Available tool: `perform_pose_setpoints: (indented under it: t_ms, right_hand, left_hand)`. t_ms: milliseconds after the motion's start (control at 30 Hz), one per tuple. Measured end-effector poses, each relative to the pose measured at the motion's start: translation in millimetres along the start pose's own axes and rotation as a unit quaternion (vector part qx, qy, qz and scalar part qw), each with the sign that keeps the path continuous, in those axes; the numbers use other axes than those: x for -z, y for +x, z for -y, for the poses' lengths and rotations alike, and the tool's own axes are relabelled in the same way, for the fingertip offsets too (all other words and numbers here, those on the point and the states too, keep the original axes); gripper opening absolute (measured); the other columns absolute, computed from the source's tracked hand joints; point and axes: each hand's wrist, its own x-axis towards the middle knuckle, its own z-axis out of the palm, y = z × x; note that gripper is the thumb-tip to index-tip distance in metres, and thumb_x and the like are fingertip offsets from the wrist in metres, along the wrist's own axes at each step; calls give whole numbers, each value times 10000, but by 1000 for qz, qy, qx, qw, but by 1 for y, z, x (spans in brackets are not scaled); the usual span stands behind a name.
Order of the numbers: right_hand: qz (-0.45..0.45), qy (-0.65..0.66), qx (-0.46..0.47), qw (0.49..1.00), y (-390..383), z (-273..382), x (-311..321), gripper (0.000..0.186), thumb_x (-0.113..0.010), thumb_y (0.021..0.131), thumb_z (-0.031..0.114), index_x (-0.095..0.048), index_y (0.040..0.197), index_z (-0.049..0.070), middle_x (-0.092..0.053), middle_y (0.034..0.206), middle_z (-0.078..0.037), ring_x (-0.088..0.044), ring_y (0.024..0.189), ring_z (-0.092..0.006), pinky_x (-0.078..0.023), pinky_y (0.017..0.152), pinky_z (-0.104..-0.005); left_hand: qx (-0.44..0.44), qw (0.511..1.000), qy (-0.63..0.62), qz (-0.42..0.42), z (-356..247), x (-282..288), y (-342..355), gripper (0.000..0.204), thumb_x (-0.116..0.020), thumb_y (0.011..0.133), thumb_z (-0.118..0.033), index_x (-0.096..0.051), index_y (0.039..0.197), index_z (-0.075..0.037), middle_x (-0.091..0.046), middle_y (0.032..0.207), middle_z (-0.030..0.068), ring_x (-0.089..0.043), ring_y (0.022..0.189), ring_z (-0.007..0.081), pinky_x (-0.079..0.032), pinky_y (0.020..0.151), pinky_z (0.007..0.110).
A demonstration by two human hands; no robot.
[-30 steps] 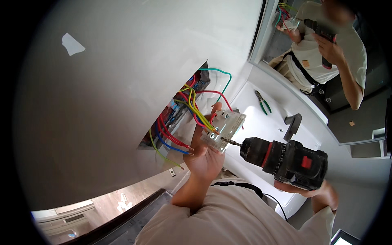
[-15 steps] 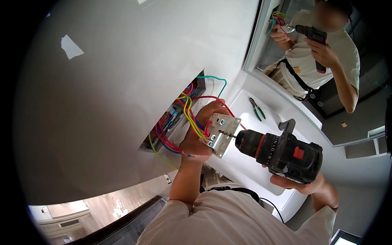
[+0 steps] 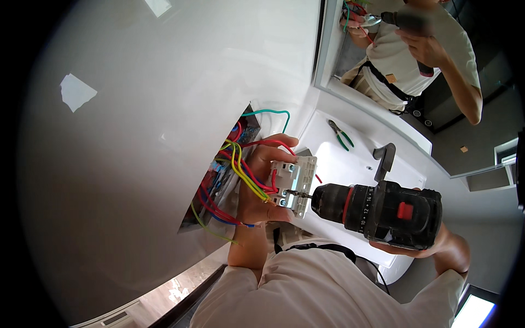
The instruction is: The person strips the insulation off a red electrical wire using pliers and then uses a power drill to secure the wire into a white electrical outlet. They then connect other wires to the outlet and tighten the connections.
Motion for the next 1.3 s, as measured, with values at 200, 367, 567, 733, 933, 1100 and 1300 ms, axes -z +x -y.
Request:
perform_pose_setpoints:
  t_ms: [200,367,567,733,933,1100,1300]
  right_hand:
    - [50,61,-75,994,-4,0,2,903,-990,619,138,-475,1351,20,-629,1235,-93,-636,1082,-181,-459,955,-350]
    - [66,81,-14,994,1,-10,2,971,-979,654,107,-373,1408,26,-590,1309,-102,-620,1163,-179,-470,1010,-360]
    - [70,124,-85,986,30,33,26,632,-915,706,85,-605,1255,44,-686,1158,-86,-671,1033,-189,-510,908,-335]
    - [82,164,-117,976,52,45,33,499,-882,714,82,-675,1166,40,-721,1049,-92,-680,933,-173,-522,863,-331]
    - [81,136,-124,980,56,45,33,493,-880,711,77,-666,1154,37,-704,1020,-84,-668,911,-192,-513,846,-336]
    - [51,125,-76,988,59,44,31,447,-885,735,116,-688,1135,80,-708,945,-56,-682,789,-236,-526,697,-350]
    - [102,168,-117,974,68,55,42,412,-860,726,122,-675,1085,39,-701,967,-86,-665,873,-203,-511,847,-332]
  left_hand:
    - [-26,998,27,47,-4,0,13,836,-946,626,-286,-551,1317,-30,-451,1415,215,-551,1259,275,-463,1049,405]
    - [-17,994,96,44,-13,3,10,774,-916,639,-258,-581,1297,-23,-488,1373,196,-570,1220,285,-475,1024,402]
    - [-21,993,99,53,-5,3,11,762,-901,584,-245,-613,1256,-30,-518,1324,184,-584,1157,263,-481,989,382]
    - [-40,994,105,4,2,0,7,770,-904,555,-248,-621,1240,-39,-522,1303,179,-581,1129,249,-493,954,376]
    - [-57,991,124,-10,7,1,7,759,-908,560,-238,-622,1237,-50,-512,1312,174,-576,1118,245,-507,926,371]
    - [-55,987,153,13,2,4,8,761,-920,573,-246,-610,1243,-62,-510,1316,172,-582,1115,250,-512,927,380]
    - [-46,988,151,2,3,4,9,744,-909,579,-244,-608,1237,-72,-518,1313,177,-593,1107,256,-514,934,390]
